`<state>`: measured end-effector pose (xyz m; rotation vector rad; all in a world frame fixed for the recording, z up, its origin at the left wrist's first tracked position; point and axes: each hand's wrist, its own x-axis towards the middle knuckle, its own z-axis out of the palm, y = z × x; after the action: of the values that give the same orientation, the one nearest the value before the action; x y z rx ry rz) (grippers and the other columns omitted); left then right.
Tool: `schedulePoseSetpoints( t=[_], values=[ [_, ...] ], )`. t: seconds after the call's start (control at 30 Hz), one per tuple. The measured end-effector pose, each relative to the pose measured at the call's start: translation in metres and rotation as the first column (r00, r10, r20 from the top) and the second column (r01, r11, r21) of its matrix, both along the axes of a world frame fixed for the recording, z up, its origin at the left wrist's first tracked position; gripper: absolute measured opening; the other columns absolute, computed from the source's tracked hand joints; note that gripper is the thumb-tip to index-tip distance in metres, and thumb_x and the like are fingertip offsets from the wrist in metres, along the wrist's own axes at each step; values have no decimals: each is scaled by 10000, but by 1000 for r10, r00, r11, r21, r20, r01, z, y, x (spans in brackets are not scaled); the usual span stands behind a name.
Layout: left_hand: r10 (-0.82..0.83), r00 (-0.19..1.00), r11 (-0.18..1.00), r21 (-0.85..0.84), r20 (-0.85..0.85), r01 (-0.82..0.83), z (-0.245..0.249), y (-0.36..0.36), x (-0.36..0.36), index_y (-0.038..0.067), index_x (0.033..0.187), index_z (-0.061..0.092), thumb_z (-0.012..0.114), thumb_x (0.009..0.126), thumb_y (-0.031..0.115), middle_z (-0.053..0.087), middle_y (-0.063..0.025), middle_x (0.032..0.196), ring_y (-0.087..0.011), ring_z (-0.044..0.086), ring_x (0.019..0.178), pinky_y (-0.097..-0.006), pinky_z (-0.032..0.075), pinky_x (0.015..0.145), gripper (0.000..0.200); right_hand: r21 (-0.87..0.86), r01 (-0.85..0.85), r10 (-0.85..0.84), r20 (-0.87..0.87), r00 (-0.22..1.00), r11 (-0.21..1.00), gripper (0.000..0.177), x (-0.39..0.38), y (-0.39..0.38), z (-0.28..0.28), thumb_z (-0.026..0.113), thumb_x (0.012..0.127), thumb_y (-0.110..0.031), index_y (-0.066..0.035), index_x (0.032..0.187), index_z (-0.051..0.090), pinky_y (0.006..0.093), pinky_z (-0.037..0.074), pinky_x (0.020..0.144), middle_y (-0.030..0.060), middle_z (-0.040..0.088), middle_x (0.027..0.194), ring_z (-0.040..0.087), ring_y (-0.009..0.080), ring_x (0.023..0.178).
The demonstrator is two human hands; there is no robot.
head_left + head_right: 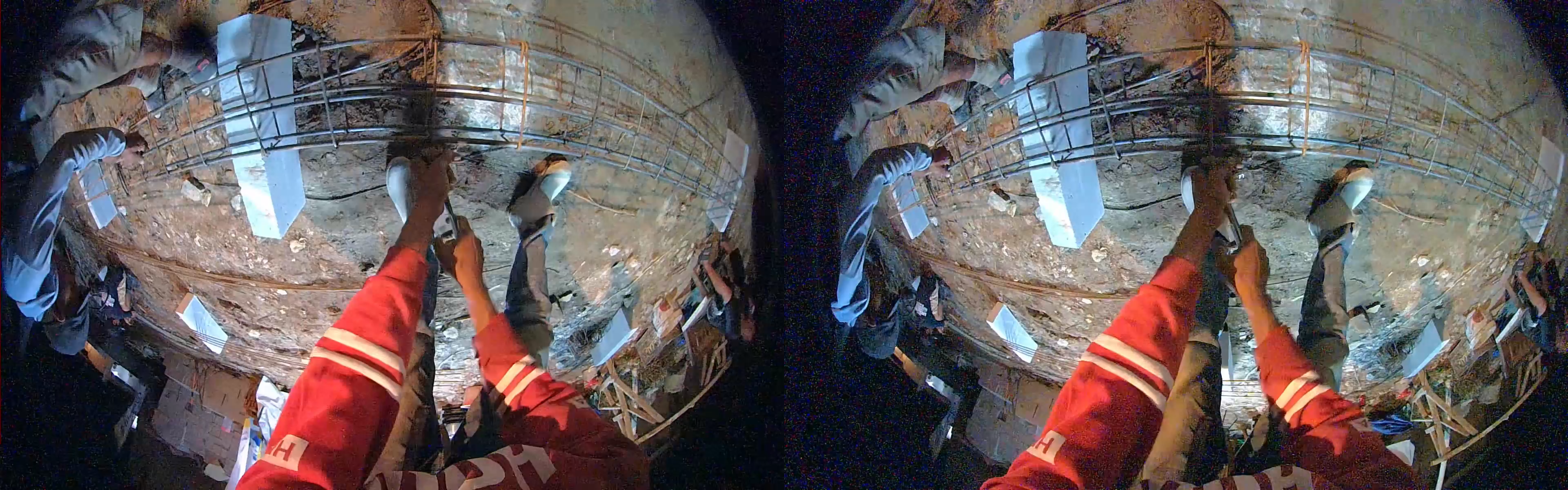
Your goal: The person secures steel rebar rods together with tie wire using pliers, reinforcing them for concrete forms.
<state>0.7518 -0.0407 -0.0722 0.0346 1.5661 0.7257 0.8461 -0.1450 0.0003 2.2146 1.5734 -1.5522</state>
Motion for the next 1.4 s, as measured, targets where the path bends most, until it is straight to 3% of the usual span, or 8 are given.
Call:
schedulePoseSetpoints(
  t=[0.13, 0.4, 0.5, 0.6, 0.77, 0.87, 1.2, 1.4],
  values=[
    [-194, 839, 969, 34, -508, 245, -21, -10, 3, 64, 837, 610, 647, 833, 267, 608, -44, 656, -149, 566, 505, -297, 429, 429, 206, -198, 198, -221, -102, 970, 960, 373, -21, -8, -24, 709, 781, -322, -54, 990, 558, 417, 489, 605, 105, 639, 739, 641, 306, 683],
    [-249, 804, 959, 18, 539, 284, 20, 15, -34, 22, 1059, 645, 611, 877, 303, 604, -57, 644, -196, 610, 571, -317, 470, 504, 337, -907, -154, -920, -387, -60, 392, 139, 0, 1, -15, 625, 847, -188, -74, 914, 584, 295, 442, 511, 46, 624, 726, 561, 125, 598],
    [-268, 887, 958, 6, 376, 287, -5, -1, -14, 39, 1056, 648, 577, 890, 255, 511, -58, 606, -232, 540, 567, -393, 485, 575, 282, -448, 279, -515, -586, 625, 849, 207, -1, 7, -1, 646, 839, -217, -63, 950, 563, 319, 457, 525, 50, 618, 733, 580, 168, 591],
    [-526, 683, 802, -28, -507, 596, -37, -18, 17, -18, 972, 629, 587, 851, 290, 582, -207, 874, -364, 571, 831, -468, 459, 743, 333, -124, 367, -345, 171, 923, 922, 256, -20, 14, 40, 667, 821, -264, -56, 933, 568, 344, 473, 545, 38, 629, 752, 597, 199, 597],
    [-697, 137, 597, -464, -704, 654, 0, 10, 12, -43, 991, 632, 624, 810, 334, 643, -211, 945, -349, 630, 880, -437, 497, 785, 419, -563, 299, -590, -452, 670, 771, 310, -4, 8, 11, 697, 801, -327, -68, 920, 575, 357, 469, 518, 28, 607, 714, 592, 197, 577],
    [-88, 930, 990, -69, 357, 121, 8, 8, -22, 25, 943, 651, 585, 876, 311, 636, -104, 721, -229, 616, 592, -316, 474, 482, 301, -934, -73, -915, -356, 188, 349, 343, 22, 25, 10, 715, 789, -365, -76, 912, 579, 365, 467, 502, 21, 595, 691, 589, 195, 565],
    [-630, 486, 773, -426, -606, 471, 44, 17, 14, -16, 1013, 627, 513, 870, 400, 658, -239, 890, -345, 653, 826, -472, 507, 751, 454, -148, -151, 134, -122, 983, 977, 288, -1, 12, -2, 662, 778, -277, -55, 939, 574, 391, 455, 652, 90, 631, 866, 590, 293, 777],
    [-328, 914, 929, -97, 237, 358, 32, 17, -23, 32, 890, 649, 614, 854, 377, 652, -154, 817, -225, 655, 722, -359, 514, 580, 348, -599, 221, -597, -550, 584, 769, 233, -1, 4, -4, 693, 803, -270, -88, 899, 584, 348, 474, 616, 18, 596, 727, 572, 202, 661]
  ],
)
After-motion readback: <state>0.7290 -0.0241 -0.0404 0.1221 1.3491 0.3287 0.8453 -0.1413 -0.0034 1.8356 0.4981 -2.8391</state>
